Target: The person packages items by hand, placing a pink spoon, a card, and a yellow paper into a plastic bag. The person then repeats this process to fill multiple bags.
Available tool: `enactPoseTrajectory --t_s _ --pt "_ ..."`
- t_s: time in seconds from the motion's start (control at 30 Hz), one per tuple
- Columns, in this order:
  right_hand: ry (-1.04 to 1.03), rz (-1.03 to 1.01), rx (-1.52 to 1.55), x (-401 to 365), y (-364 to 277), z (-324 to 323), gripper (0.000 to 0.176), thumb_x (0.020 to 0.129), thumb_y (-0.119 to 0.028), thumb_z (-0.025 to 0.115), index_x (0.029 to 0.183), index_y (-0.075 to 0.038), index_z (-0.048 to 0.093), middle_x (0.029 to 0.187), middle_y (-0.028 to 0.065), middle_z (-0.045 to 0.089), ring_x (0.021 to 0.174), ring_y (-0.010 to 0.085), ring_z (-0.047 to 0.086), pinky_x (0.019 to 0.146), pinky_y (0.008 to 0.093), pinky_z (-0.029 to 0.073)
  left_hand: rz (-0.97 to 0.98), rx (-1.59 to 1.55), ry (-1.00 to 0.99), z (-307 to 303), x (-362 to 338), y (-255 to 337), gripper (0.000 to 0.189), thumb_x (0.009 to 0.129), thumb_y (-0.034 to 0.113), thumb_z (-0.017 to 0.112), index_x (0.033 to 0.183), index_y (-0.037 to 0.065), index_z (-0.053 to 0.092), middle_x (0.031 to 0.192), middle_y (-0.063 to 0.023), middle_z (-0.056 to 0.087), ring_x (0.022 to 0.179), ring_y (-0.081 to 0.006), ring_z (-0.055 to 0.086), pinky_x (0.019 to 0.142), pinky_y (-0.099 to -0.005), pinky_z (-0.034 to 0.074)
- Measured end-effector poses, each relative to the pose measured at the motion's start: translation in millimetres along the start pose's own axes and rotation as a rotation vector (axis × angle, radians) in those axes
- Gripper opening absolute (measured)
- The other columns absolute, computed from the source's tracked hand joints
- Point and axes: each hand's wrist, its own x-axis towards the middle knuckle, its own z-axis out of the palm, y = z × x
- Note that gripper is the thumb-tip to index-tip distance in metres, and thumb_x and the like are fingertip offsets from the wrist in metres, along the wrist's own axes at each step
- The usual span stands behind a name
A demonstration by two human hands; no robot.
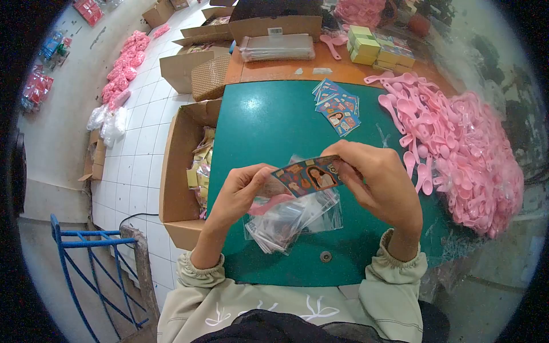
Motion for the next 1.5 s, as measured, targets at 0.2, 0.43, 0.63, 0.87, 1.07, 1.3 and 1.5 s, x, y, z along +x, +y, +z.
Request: enactPoseTrajectory --t_s 0.2,0.43,0.63,0.87,1.07,1.3,1.5 --pt "0.044 0.227 0.107 1 -1 -9 0.008 0.086 -0.005 0.056 0.091 -0.002 0.052 0.061 0.0096 0.055 0.048 0.012 0.048 0.046 0.0282 0.037 -0.02 -0.091 -0.022 0 -1 11 0.028 0.097 0.017 0.043 0.103 -0.005 0.059 0.088 -0.0119 0.068 0.083 -0.0164 0.066 0.073 -0.0266 0.053" --pt "0.029 0.267 0.271 3 5 -4 0.013 0.084 -0.007 0.061 0.09 -0.001 0.051 0.066 0.0058 0.06 0.053 0.0069 0.049 0.049 0.0231 0.04 -0.02 -0.005 0.024 -2 -2 -1 0.03 0.097 0.02 0.045 0.1 -0.004 0.063 0.076 -0.0059 0.064 0.067 -0.0066 0.057 0.061 -0.0219 0.048" --pt "-0.003 0.322 0.378 5 8 -6 0.015 0.082 -0.007 0.064 0.091 -0.002 0.052 0.068 0.0035 0.061 0.055 0.0055 0.05 0.05 0.0217 0.04 -0.043 0.019 0.023 1 -5 -4 0.032 0.096 0.022 0.046 0.1 -0.005 0.062 0.063 0.0022 0.052 0.058 -0.0027 0.042 0.054 -0.0218 0.042" --pt "0.013 0.293 0.367 5 13 -2 0.01 0.086 -0.008 0.059 0.09 -0.002 0.052 0.065 0.0034 0.059 0.054 0.0059 0.05 0.05 0.0223 0.039 -0.08 -0.105 -0.043 3 -7 7 0.032 0.097 0.02 0.044 0.101 -0.006 0.062 0.075 -0.0046 0.063 0.075 -0.0097 0.062 0.061 -0.0217 0.05" --pt "0.052 0.242 0.231 7 10 0 0.008 0.088 -0.007 0.053 0.09 0.0 0.056 0.063 0.0051 0.059 0.053 0.0083 0.051 0.05 0.0244 0.04 -0.081 -0.048 -0.075 1 -5 10 0.033 0.098 0.019 0.041 0.101 -0.009 0.06 0.083 -0.0104 0.065 0.085 -0.0179 0.066 0.067 -0.0241 0.055" --pt "0.092 0.223 0.067 5 5 -3 0.008 0.087 -0.006 0.053 0.091 0.001 0.057 0.062 0.0081 0.058 0.053 0.0097 0.052 0.052 0.0252 0.041 -0.133 -0.149 -0.096 -4 -3 6 0.036 0.098 0.022 0.04 0.102 -0.007 0.06 0.087 -0.0138 0.066 0.082 -0.0168 0.066 0.067 -0.0238 0.054" --pt "0.166 0.276 0.055 6 1 -2 0.007 0.086 -0.004 0.054 0.09 0.002 0.056 0.065 0.0105 0.061 0.055 0.0103 0.054 0.053 0.0262 0.043 -0.138 -0.189 -0.055 -1 -2 3 0.036 0.098 0.026 0.04 0.099 -0.003 0.062 0.084 -0.0122 0.068 0.071 -0.0104 0.063 0.061 -0.0215 0.05"
